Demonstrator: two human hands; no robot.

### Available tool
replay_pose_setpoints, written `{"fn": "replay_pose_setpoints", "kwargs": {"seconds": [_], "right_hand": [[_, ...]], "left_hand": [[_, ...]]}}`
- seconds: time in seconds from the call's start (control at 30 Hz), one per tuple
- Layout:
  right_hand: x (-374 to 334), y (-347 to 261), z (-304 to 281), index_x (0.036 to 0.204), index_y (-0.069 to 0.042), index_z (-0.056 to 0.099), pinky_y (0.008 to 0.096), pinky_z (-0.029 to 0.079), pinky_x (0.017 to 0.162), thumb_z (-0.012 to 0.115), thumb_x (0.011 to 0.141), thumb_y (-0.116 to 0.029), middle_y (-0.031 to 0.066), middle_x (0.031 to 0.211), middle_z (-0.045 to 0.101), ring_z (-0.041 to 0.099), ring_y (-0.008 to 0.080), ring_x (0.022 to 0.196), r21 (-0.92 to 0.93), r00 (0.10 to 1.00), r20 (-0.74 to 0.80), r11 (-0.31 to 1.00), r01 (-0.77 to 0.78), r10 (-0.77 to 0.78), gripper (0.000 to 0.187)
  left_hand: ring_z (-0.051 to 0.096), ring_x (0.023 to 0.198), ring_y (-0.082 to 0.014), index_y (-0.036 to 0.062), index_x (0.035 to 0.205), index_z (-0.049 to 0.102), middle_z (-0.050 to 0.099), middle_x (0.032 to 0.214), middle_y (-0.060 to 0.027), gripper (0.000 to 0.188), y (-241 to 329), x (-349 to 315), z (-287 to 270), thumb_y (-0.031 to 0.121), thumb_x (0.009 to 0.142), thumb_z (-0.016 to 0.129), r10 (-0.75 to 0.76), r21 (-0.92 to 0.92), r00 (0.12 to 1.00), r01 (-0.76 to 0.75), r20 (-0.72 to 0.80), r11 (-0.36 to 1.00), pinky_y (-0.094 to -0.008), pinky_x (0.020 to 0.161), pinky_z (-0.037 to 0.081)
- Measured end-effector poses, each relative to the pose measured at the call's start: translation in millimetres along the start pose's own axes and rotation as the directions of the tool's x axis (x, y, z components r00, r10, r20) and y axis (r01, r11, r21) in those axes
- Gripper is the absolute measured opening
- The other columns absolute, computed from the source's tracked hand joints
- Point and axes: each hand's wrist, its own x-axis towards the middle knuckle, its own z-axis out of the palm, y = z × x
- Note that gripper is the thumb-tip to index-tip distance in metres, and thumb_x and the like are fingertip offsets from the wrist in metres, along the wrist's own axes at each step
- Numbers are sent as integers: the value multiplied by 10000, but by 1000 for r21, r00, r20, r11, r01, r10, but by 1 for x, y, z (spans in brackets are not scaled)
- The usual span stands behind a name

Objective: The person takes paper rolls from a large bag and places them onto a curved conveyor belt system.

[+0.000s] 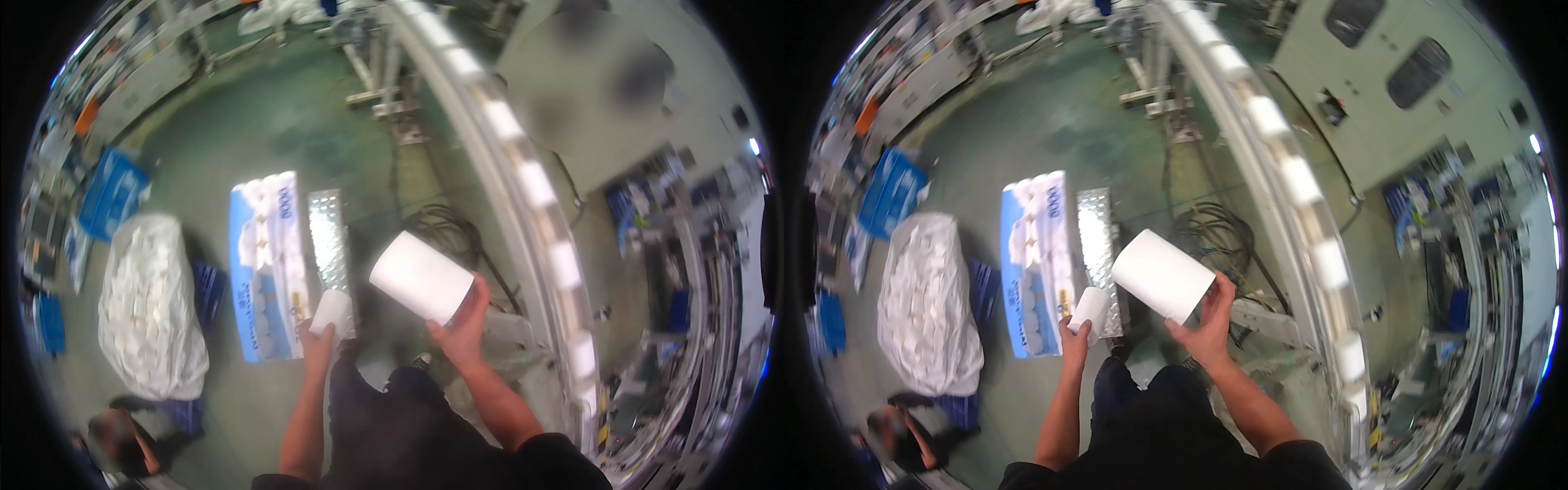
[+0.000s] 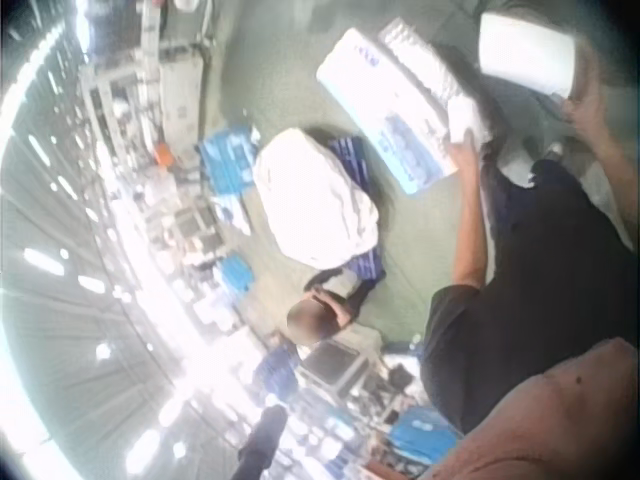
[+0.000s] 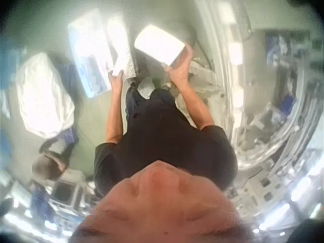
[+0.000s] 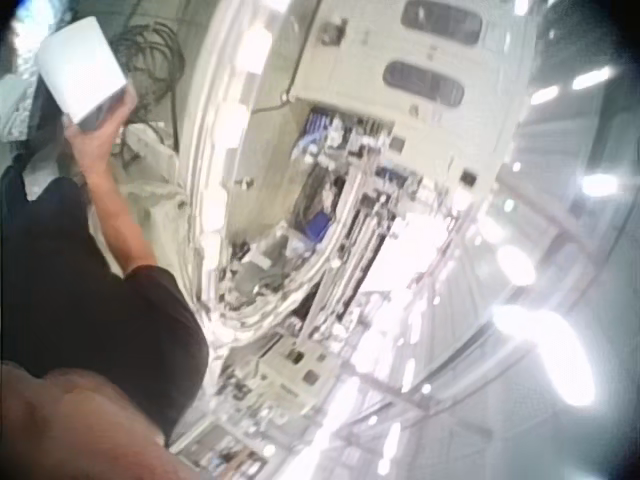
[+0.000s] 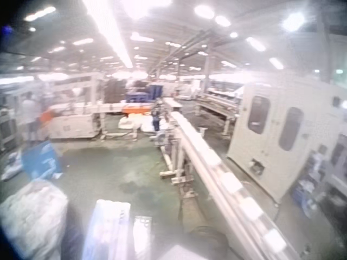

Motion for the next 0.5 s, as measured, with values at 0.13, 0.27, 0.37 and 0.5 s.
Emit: {"fn": "replay_pose_setpoints", "kwargs": {"seconds": [0.13,0.27,0.37,0.5], "right_hand": [[-3,-46,-67,1466,12,306,412,336,1135,743,813,-208,142,1387,450,448,253,1311,126,954,-284,990,-62,96,816],[-9,-77,-119,1469,2,354,475,378,1122,638,939,-385,138,1443,477,490,294,1316,578,900,-313,813,-73,303,715],[-16,-100,-150,1468,-103,425,511,454,1065,558,964,-517,112,1476,487,509,326,1304,833,868,-234,551,-53,437,666],[-28,-112,-175,1395,-108,526,476,539,966,487,959,-598,142,1355,563,558,356,1194,948,884,-142,318,-8,446,657]], "left_hand": [[605,1073,-315,-69,1364,427,580,1223,-243,717,47,-38,44,312,844,738,5,-1,983,-5,181,1000,-408,893,508],[611,1040,-292,-53,1386,424,591,1203,-226,708,65,-63,79,332,870,719,43,27,939,-55,341,998,-395,879,507],[610,1047,-286,-51,1400,415,588,1213,-240,717,95,-88,93,348,883,713,2,40,895,-22,446,999,-384,876,509],[616,983,-275,-44,1422,396,593,1156,-224,739,92,-83,105,358,887,708,58,1,850,-69,523,998,-381,822,527]]}}
